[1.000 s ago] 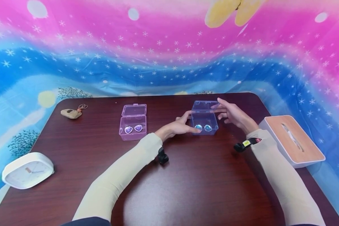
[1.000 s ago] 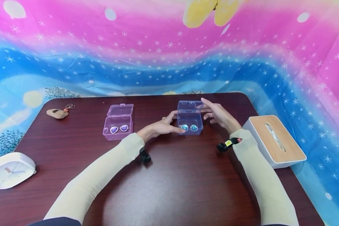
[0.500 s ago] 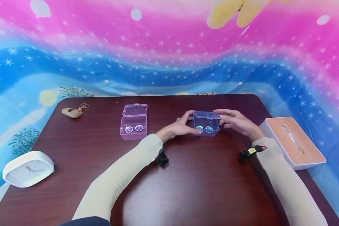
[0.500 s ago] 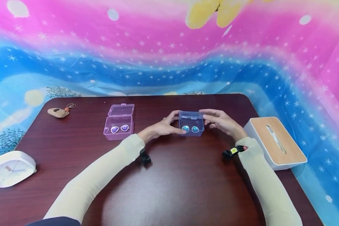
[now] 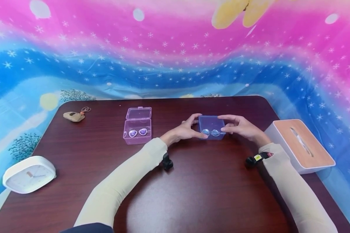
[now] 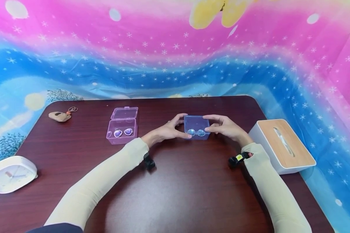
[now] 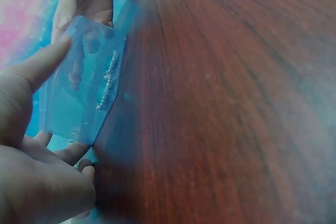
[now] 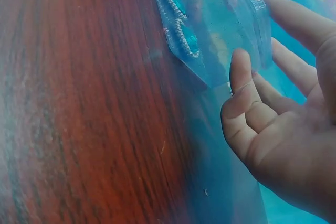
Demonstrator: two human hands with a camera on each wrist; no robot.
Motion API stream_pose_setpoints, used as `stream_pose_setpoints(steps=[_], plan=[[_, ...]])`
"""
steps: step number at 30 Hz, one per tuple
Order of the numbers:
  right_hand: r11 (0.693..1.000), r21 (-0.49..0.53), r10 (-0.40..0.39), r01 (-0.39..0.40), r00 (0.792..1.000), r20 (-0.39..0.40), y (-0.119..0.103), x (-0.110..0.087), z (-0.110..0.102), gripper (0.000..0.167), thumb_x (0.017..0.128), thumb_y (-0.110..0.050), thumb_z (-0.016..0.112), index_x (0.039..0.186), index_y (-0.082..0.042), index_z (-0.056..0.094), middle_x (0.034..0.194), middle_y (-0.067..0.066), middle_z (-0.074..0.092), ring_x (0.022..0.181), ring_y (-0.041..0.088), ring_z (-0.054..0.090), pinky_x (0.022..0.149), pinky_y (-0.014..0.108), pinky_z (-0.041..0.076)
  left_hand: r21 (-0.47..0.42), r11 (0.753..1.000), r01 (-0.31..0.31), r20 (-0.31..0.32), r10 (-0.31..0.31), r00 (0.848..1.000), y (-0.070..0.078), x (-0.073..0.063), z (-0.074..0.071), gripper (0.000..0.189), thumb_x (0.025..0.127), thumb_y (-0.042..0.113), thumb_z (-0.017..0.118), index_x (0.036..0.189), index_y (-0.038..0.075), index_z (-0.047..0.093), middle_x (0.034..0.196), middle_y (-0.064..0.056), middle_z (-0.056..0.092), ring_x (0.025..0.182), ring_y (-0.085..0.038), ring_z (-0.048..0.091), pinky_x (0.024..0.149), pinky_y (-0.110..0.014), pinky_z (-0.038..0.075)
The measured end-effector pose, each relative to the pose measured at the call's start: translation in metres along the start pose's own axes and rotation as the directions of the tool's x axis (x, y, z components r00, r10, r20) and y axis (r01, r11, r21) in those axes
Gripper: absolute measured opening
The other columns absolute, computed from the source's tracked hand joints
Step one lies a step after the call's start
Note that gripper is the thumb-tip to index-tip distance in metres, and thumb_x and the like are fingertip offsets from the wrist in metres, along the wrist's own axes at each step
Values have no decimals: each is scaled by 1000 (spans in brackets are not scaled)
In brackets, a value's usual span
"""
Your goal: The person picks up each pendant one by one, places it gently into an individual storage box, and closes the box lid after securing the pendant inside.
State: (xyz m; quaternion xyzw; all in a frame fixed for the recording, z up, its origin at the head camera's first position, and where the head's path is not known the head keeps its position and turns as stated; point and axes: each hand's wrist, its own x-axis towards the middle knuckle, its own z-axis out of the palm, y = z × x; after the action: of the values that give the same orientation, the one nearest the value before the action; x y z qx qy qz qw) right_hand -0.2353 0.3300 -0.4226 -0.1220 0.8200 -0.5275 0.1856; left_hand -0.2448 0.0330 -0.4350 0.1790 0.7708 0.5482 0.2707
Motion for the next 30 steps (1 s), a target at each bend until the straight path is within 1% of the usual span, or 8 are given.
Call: stream_pose_setpoints(steps=[3, 6, 10, 16, 21, 24, 27, 30], plan=[[1000, -28, 11, -12, 1000, -16, 1, 1, 1, 61, 93, -21, 78, 148, -12, 54, 86, -1, 70, 77, 27, 59, 69, 32, 51, -28, 1000, -13, 17, 13, 1000, -1, -1, -1, 98, 86, 38, 82, 162, 30, 21, 164, -5, 37, 152, -31, 20, 125, -58, 25], [998, -64, 20, -22, 999, -29, 0, 1, 1, 62, 93, -24, 78, 149, -12, 54, 88, -1, 71, 77, 28, 60, 68, 32, 52, -41, 999, -27, 28, 28, 999, -3, -2, -4, 89, 92, 44, 75, 162, 32, 22, 165, -5, 35, 154, -31, 27, 123, -57, 30], [993, -117, 27, -33, 999, -47, -2, 1, 1, 63, 92, -28, 79, 149, -15, 55, 91, 6, 70, 77, 28, 61, 67, 33, 52, -23, 999, -43, 34, 44, 998, -6, -1, -6, 80, 96, 45, 70, 161, 36, 25, 164, -5, 34, 154, -31, 32, 121, -56, 34], [979, -199, 38, -48, 998, -50, -5, -2, 1, 62, 93, -32, 77, 150, -23, 55, 123, 14, 67, 80, 29, 60, 68, 33, 53, 2, 998, -60, 44, 60, 997, -4, -1, -6, 81, 96, 43, 70, 162, 32, 24, 164, -7, 35, 154, -31, 32, 121, -56, 35], [966, -250, 57, -71, 996, -62, -6, -8, 0, 63, 94, -37, 76, 151, -28, 53, 131, 14, 66, 83, 30, 58, 67, 34, 53, 22, 997, -69, 64, 68, 996, -1, -1, -4, 84, 97, 40, 69, 164, 28, 20, 164, -9, 34, 153, -33, 32, 120, -56, 37], [960, -276, 40, -52, 998, -52, -8, -9, 0, 63, 94, -37, 76, 152, -27, 52, 131, 14, 66, 86, 30, 60, 69, 35, 55, 41, 997, -60, 59, 57, 997, 3, -2, -4, 85, 98, 39, 69, 164, 27, 18, 164, -11, 34, 153, -34, 32, 121, -56, 36], [945, -327, -8, -2, 999, -31, -11, -7, 0, 63, 95, -34, 75, 152, -23, 52, 126, 17, 68, 90, 29, 63, 72, 34, 57, 55, 997, -55, 27, 54, 998, 5, -7, -6, 85, 98, 40, 69, 164, 30, 16, 166, -13, 31, 153, -36, 33, 121, -57, 34], [919, -391, -70, 53, 997, -29, -18, -4, 5, 57, 96, -32, 74, 148, -19, 56, 125, 16, 69, 98, 28, 66, 78, 30, 58, 78, 994, -82, -27, 84, 996, 5, -20, -12, 83, 98, 41, 68, 163, 33, 19, 166, -15, 32, 149, -39, 39, 120, -57, 37]])
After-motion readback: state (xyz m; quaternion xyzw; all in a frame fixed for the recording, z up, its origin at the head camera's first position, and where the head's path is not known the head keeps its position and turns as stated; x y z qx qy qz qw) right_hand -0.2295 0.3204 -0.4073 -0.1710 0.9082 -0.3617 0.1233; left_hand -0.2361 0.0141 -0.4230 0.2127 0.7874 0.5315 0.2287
